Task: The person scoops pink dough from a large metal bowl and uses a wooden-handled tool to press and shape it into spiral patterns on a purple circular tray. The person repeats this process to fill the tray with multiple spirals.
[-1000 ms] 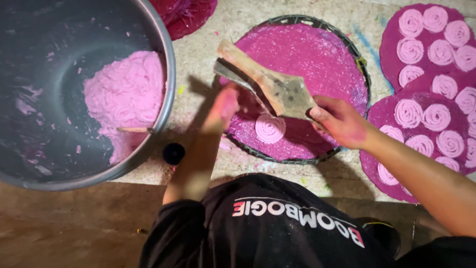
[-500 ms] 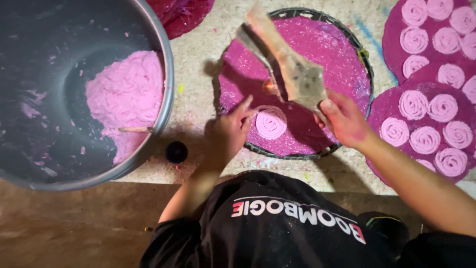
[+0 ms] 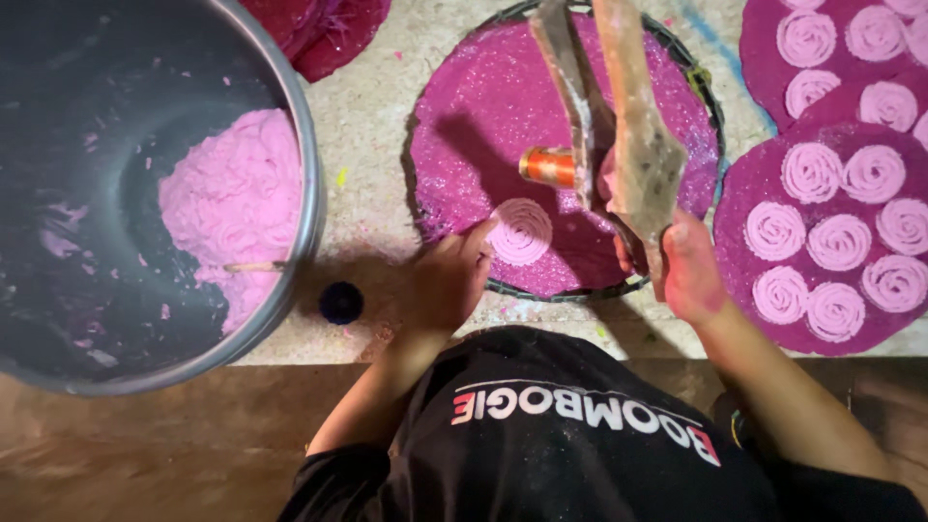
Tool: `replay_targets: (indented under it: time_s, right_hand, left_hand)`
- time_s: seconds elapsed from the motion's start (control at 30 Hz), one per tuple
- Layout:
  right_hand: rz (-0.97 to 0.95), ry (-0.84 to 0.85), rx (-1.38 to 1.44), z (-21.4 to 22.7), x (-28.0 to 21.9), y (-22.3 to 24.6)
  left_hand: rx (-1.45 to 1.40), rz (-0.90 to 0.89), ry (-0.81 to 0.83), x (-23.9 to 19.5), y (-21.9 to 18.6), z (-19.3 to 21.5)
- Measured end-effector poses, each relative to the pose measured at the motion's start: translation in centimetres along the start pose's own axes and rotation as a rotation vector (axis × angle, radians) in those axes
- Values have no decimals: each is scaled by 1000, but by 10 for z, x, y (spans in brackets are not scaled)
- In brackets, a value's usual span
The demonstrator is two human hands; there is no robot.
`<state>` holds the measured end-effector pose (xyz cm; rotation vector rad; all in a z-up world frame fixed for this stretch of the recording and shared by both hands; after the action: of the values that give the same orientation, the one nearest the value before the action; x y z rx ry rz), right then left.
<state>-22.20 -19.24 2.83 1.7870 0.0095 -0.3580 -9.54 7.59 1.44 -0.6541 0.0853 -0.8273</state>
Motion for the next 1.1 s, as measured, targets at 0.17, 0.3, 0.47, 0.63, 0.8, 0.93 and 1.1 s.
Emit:
replay_targets:
  time_s: [0.17, 0.3, 0.47, 0.63, 0.8, 0.93, 1.1]
  right_hand:
    - [39, -59, 2, 9, -15, -10]
    - [62, -137, 23, 15, -26, -17]
    - [61, -194, -17, 18, -35, -21]
    - [90, -211, -10, 16, -40, -22]
    - [87, -199, 10, 12, -42, -19]
    - [92, -217, 2, 11, -43, -19]
    - [83, -201, 43, 16, -45, -23]
  left_hand:
    - [-133, -155, -236, -7, 0, 1]
    - [94, -134, -260, -16, 11, -3]
    - [65, -119, -155, -21, 16, -18]
    - [21, -84, -159, -25, 15, -22]
    - [33, -128, -205, -20, 12, -15]
    - [-2, -158, -170, -24, 10, -15]
    - [145, -85, -274, -10, 43, -25]
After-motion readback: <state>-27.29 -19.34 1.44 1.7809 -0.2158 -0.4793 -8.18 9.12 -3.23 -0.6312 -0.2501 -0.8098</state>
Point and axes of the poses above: each hand's wrist, its own x-axis towards the middle knuckle, its own z-axis out of the back of the hand, y = z × x, the point moved 3 cm from there along x, towards the middle knuckle, and after that the axes turned 6 degrees about -z, right-handed, at the moved point
